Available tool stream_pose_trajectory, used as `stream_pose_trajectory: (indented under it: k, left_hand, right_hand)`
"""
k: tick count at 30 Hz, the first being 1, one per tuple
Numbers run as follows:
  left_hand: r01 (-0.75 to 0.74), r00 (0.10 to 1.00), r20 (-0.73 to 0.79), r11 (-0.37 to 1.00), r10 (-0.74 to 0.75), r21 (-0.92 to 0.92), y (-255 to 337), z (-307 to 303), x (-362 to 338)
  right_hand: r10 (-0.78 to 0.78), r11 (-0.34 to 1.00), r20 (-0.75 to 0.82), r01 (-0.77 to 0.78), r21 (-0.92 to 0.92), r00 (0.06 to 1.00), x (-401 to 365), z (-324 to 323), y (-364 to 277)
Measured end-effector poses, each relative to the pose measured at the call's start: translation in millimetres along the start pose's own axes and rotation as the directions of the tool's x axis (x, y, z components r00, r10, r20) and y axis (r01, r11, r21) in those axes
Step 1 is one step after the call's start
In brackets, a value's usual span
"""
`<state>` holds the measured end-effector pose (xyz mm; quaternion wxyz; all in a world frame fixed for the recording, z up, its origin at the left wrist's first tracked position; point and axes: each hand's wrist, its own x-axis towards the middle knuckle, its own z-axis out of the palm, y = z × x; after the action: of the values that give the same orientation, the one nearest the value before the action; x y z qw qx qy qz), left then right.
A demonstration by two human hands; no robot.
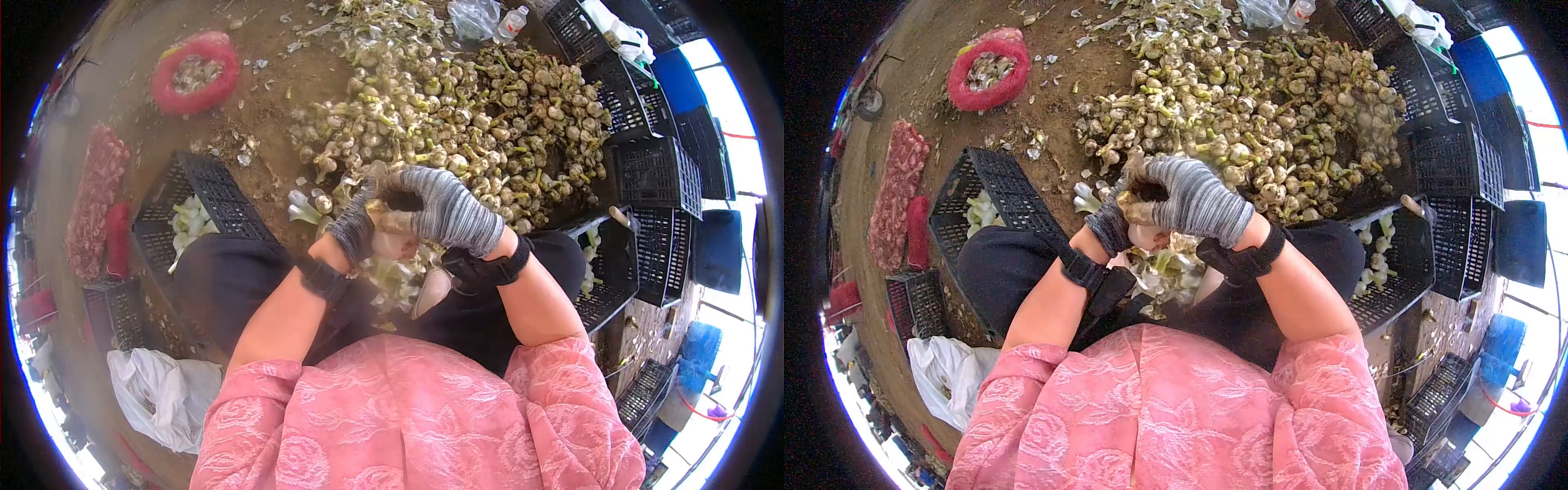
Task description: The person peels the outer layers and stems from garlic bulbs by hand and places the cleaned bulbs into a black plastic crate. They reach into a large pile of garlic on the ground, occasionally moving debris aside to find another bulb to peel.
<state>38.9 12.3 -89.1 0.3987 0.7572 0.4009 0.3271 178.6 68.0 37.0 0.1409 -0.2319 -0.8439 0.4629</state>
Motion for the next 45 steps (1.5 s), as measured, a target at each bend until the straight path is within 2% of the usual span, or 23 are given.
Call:
stream_pose_trajectory:
  k: [2,3,4,5,6,7,9,13,15,17,19,21,25,27,28,29,31,35,36,39,41,44,45]
  left_hand:
    - [-0.253,0.956,-0.026,0.869,0.291,0.426,-3,-5,2]
    - [-0.252,0.956,-0.029,0.867,0.292,0.430,1,-7,3]
    - [-0.094,0.983,-0.173,0.969,0.055,-0.229,12,-11,7]
    - [0.029,0.967,-0.131,0.603,-0.219,-0.797,24,-15,10]
    - [0.059,0.915,0.076,-0.054,-0.396,-0.997,35,-19,12]
    - [0.059,0.916,0.075,-0.053,-0.395,-0.997,45,-25,12]
    - [0.323,0.854,0.006,0.521,-0.521,-0.790,60,-37,11]
    - [0.327,0.884,-0.038,0.676,-0.465,-0.660,63,-30,16]
    - [0.285,0.892,0.025,0.517,-0.452,-0.807,48,-22,14]
    - [0.385,0.923,-0.008,0.921,-0.385,0.067,56,-24,16]
    - [0.293,0.955,-0.091,0.945,-0.282,0.146,45,-13,13]
    - [0.287,0.885,-0.180,0.808,-0.429,-0.514,47,-12,12]
    - [0.300,0.817,-0.107,0.576,-0.566,-0.760,69,-23,13]
    - [0.122,0.839,-0.232,0.586,-0.492,-0.801,71,-19,16]
    - [0.072,0.784,-0.202,0.410,-0.586,-0.909,60,-10,18]
    - [0.068,0.783,-0.206,0.410,-0.587,-0.910,54,-7,16]
    - [0.136,0.729,-0.511,0.828,-0.455,-0.544,62,-13,17]
    - [0.371,0.665,-0.610,0.899,-0.431,-0.232,74,-29,11]
    - [0.349,0.798,-0.603,0.825,-0.012,0.445,69,-36,8]
    - [0.317,0.642,-0.737,0.948,-0.211,0.004,77,-42,6]
    - [0.190,0.581,-0.799,0.981,-0.152,-0.048,71,-43,8]
    - [0.314,0.486,-0.816,0.934,-0.312,-0.170,74,-46,8]
    - [0.159,0.465,-0.834,0.955,-0.297,-0.251,73,-43,9]
  right_hand:
    - [0.179,0.871,0.086,-0.199,0.450,0.980,0,4,11]
    - [0.175,0.872,0.087,-0.195,0.448,0.981,-1,4,16]
    - [0.236,0.810,-0.019,-0.186,0.556,0.972,-1,2,22]
    - [0.307,0.738,-0.118,-0.158,0.656,0.944,-1,1,25]
    - [0.429,0.732,-0.191,-0.216,0.647,0.883,3,-3,18]
    - [0.427,0.733,-0.192,-0.214,0.646,0.884,3,-3,21]
    - [0.531,0.760,-0.301,-0.288,0.583,0.792,2,-2,28]
    - [0.503,0.727,-0.227,-0.267,0.632,0.834,2,7,24]
    - [0.463,0.663,-0.185,-0.200,0.721,0.867,4,8,22]
    - [0.478,0.643,-0.173,-0.209,0.737,0.861,5,9,20]
    - [0.496,0.602,-0.175,-0.191,0.775,0.851,9,12,24]
    - [0.513,0.541,-0.166,-0.167,0.824,0.842,11,11,23]
    - [0.629,0.373,-0.182,-0.088,0.924,0.756,13,10,27]
    - [0.628,0.416,-0.222,-0.080,0.906,0.745,14,12,27]
    - [0.610,0.468,-0.292,-0.037,0.883,0.736,15,16,31]
    - [0.589,0.517,-0.360,0.005,0.856,0.724,16,21,33]
    - [0.628,0.388,-0.324,0.076,0.919,0.708,19,36,28]
    - [0.712,0.324,-0.343,0.146,0.935,0.613,26,52,5]
    - [0.774,0.289,-0.316,0.138,0.947,0.549,28,53,1]
    - [0.672,0.070,-0.155,0.147,0.987,0.724,28,51,7]
    - [0.707,0.104,-0.182,0.153,0.983,0.684,34,47,-3]
    - [0.704,0.192,-0.256,0.170,0.967,0.662,41,39,-16]
    - [0.700,0.202,-0.263,0.169,0.965,0.664,42,38,-16]
